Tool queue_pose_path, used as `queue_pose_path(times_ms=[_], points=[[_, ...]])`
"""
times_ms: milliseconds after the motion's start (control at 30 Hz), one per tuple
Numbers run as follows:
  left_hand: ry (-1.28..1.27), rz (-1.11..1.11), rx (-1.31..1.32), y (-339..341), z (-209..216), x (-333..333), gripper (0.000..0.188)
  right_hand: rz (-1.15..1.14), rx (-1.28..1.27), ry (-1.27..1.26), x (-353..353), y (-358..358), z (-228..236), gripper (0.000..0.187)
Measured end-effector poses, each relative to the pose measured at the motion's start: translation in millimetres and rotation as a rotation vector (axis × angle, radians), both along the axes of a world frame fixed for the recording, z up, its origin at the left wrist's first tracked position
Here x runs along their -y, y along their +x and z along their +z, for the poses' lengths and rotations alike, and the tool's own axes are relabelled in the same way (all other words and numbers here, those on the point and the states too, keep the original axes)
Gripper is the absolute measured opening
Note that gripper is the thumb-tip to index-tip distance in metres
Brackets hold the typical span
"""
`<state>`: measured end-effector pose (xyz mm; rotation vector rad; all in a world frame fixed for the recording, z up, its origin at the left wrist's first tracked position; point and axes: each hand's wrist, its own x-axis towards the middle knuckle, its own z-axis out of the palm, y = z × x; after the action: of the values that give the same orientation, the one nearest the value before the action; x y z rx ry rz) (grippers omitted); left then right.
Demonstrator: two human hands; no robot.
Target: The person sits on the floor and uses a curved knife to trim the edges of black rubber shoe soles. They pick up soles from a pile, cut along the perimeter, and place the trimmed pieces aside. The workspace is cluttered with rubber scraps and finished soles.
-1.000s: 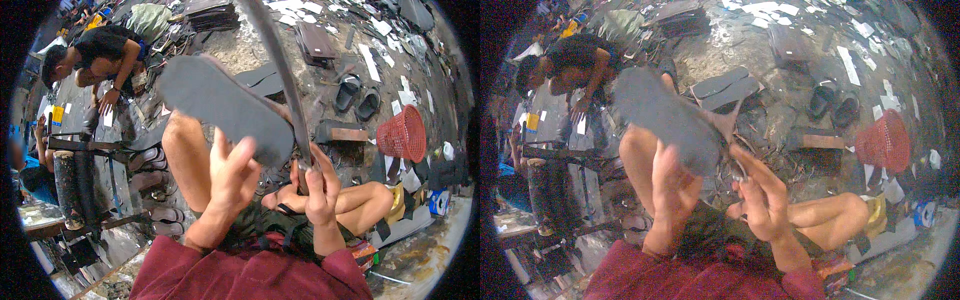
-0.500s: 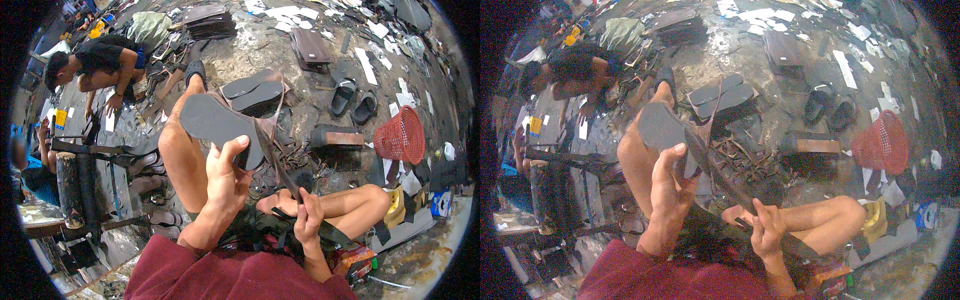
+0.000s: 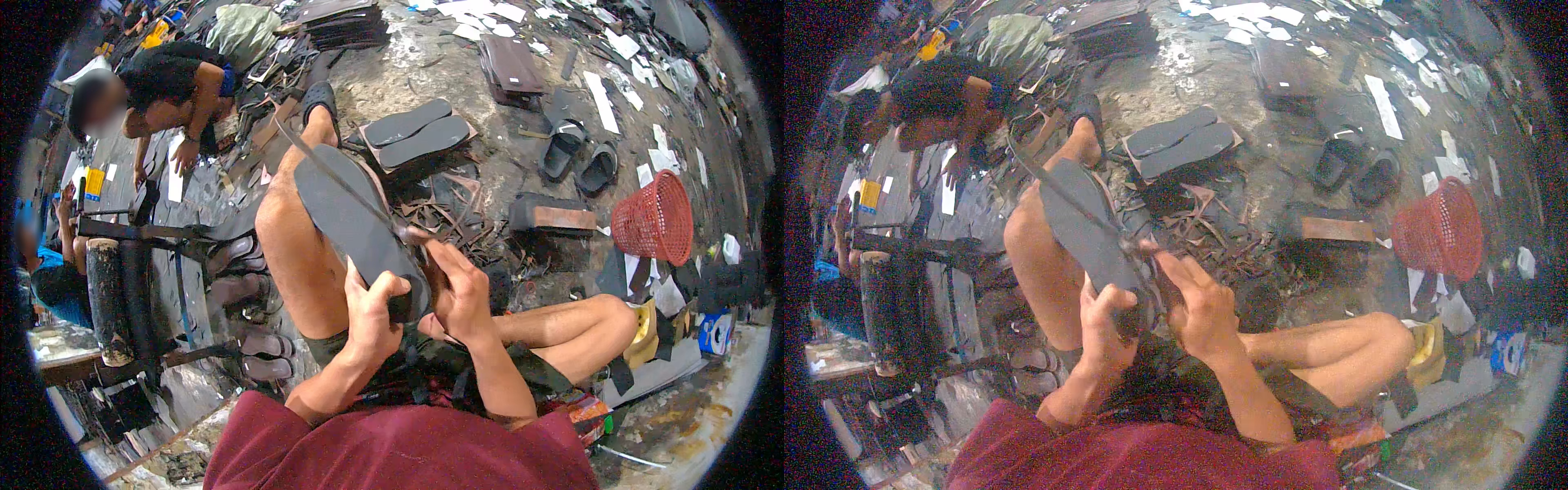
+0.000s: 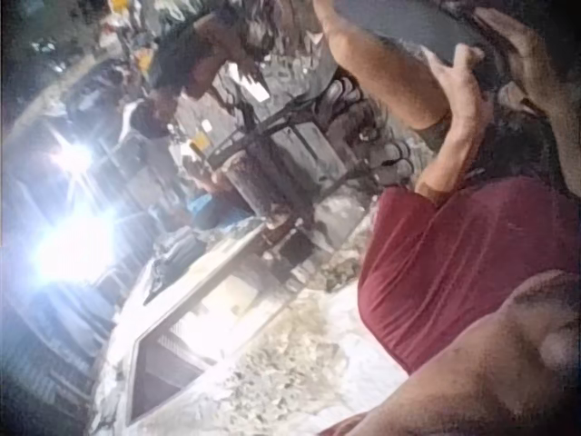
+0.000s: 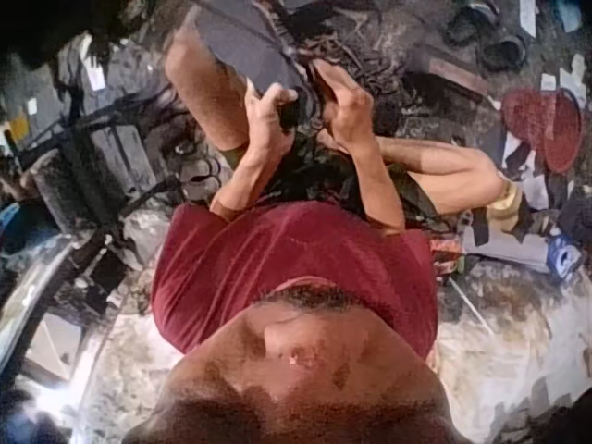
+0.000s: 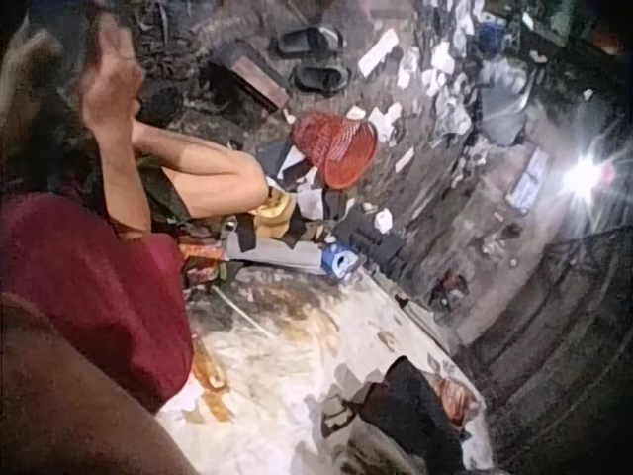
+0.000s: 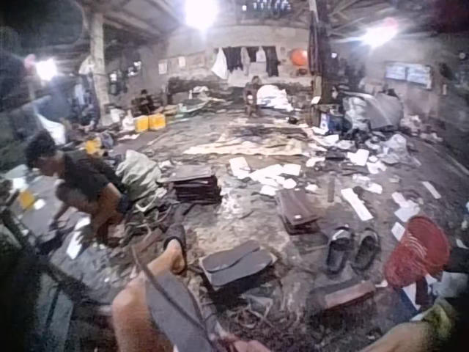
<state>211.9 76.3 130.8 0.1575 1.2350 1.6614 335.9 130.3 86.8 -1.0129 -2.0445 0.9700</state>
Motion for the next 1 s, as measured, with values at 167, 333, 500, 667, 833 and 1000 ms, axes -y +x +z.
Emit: queue_pose_path(times_ms=[167, 333, 500, 667, 833, 1000], points=[[0.013, 0.104, 0.131, -9, 5, 8, 0.037, 0.055, -0.094, -0.133, 18, 11, -16, 0.046], [-0.07, 0.116, 0.093, -18, 6, 11, 0.034, 0.025, -0.118, -0.229, 60, 63, -32, 0.04], [-0.07, 0.08, 0.014, -15, 7, 10, 0.038, -0.021, 0.048, -0.128, 43, 38, -27, 0.038], [-0.01, 0.065, 0.062, -18, 0, 14, 0.046, -0.101, 0.005, -0.007, 8, -15, -8, 0.038], [0.063, 0.023, -0.053, -12, -27, 30, 0.055, -0.084, -0.195, 0.057, -33, -53, 2, 0.032], [0.182, -0.151, -0.209, -15, -38, 46, 0.056, -0.236, -0.404, -0.154, -54, -43, -21, 0.042]])
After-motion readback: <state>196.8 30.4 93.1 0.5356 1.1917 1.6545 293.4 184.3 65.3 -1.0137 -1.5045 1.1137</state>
